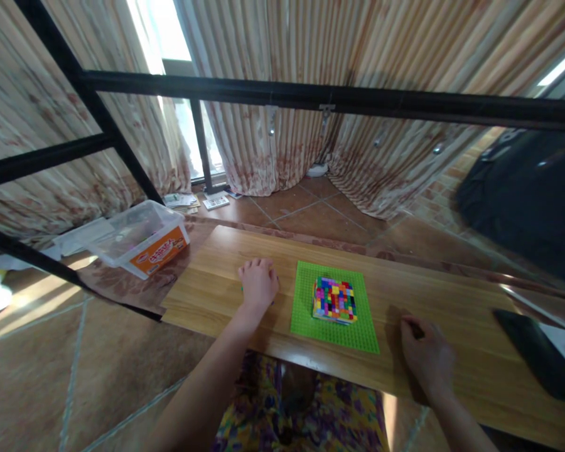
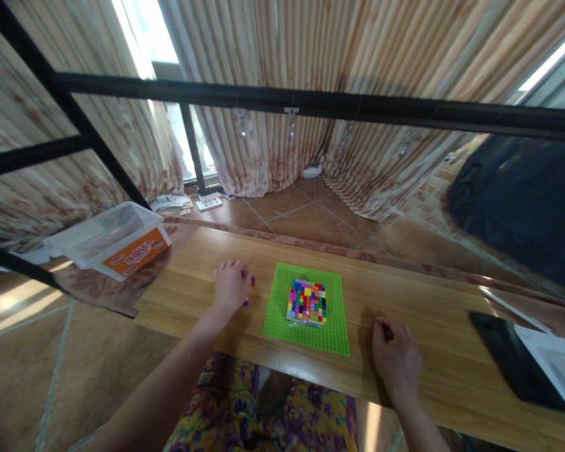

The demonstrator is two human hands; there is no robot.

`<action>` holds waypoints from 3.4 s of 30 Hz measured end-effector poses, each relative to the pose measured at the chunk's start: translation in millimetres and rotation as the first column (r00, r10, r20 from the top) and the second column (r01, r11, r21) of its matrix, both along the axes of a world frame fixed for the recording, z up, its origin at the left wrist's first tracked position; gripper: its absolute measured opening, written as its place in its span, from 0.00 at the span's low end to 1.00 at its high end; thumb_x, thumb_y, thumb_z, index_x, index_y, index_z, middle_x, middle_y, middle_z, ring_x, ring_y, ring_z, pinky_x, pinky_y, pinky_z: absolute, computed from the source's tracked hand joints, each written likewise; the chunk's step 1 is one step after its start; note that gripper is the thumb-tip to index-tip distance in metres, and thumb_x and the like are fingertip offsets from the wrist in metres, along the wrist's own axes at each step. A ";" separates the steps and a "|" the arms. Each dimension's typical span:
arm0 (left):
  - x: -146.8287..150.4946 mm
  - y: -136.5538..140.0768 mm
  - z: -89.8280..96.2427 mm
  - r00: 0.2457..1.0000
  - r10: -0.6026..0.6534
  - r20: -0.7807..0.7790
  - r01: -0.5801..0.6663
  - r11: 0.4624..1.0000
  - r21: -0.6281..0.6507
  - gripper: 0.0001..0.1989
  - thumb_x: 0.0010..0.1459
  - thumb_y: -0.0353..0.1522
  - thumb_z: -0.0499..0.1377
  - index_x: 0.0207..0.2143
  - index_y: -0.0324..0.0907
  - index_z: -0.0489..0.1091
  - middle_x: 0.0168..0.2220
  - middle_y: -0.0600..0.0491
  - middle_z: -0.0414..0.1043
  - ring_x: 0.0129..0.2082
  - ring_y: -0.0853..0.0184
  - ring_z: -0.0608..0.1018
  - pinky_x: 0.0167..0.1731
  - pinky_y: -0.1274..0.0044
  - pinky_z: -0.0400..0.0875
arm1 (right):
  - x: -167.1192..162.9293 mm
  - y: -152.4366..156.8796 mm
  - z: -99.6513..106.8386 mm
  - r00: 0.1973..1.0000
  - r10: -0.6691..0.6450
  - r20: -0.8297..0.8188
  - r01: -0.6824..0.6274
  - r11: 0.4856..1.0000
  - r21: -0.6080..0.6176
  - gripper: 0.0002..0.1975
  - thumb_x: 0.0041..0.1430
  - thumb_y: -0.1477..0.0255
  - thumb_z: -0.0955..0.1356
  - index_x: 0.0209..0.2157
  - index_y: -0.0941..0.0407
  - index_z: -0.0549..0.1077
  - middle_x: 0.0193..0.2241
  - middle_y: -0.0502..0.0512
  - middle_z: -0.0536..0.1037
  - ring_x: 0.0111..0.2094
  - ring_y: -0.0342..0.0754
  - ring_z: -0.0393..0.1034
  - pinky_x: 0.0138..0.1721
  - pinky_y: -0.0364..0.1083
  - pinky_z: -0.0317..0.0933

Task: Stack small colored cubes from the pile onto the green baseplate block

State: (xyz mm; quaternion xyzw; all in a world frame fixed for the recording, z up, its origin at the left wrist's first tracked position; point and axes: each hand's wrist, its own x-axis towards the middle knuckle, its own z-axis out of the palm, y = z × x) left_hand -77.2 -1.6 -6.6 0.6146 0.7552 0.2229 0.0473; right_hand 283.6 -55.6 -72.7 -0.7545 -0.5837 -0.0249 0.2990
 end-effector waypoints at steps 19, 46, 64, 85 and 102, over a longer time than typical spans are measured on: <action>-9.1 8.8 2.3 0.966 -0.188 -0.180 0.183 0.982 -0.043 0.13 0.61 0.29 0.51 0.33 0.44 0.76 0.38 0.46 0.79 0.44 0.54 0.73 0.52 0.56 0.54 | -3.5 3.2 2.3 0.999 0.009 -0.038 -0.007 0.999 0.035 0.17 0.56 0.61 0.61 0.32 0.57 0.76 0.31 0.60 0.77 0.30 0.49 0.67 0.32 0.47 0.58; 79.6 -24.5 8.0 0.925 -0.313 0.214 0.291 0.948 0.131 0.05 0.58 0.32 0.61 0.38 0.47 0.75 0.36 0.54 0.79 0.42 0.61 0.74 0.56 0.62 0.53 | -7.5 2.9 4.3 0.997 0.007 -0.077 -0.004 0.999 0.042 0.16 0.57 0.62 0.61 0.33 0.57 0.75 0.33 0.60 0.77 0.32 0.49 0.68 0.33 0.47 0.58; 69.7 9.6 -22.0 0.280 -0.184 0.942 0.370 0.926 0.071 0.17 0.47 0.28 0.64 0.42 0.40 0.77 0.41 0.50 0.79 0.39 0.66 0.78 0.42 0.74 0.72 | -8.7 2.4 3.9 0.998 0.012 -0.064 -0.009 0.999 0.053 0.17 0.58 0.61 0.60 0.32 0.57 0.75 0.33 0.60 0.77 0.31 0.49 0.67 0.32 0.47 0.57; 51.2 -5.2 -17.5 0.673 -0.271 0.688 0.246 0.959 0.137 0.15 0.57 0.31 0.58 0.47 0.41 0.73 0.43 0.48 0.78 0.39 0.64 0.78 0.41 0.72 0.72 | -4.4 3.9 -0.2 0.997 0.004 -0.075 -0.001 0.999 0.040 0.17 0.55 0.61 0.61 0.33 0.57 0.76 0.32 0.60 0.77 0.31 0.49 0.67 0.32 0.47 0.58; 2.1 0.6 2.9 0.948 -0.179 -0.263 0.132 0.973 -0.187 0.12 0.60 0.32 0.52 0.38 0.39 0.75 0.41 0.40 0.76 0.46 0.50 0.72 0.46 0.58 0.61 | -5.8 3.3 2.9 0.999 -0.022 -0.032 0.023 1.000 0.017 0.17 0.56 0.62 0.61 0.33 0.58 0.76 0.33 0.60 0.77 0.31 0.49 0.67 0.32 0.47 0.57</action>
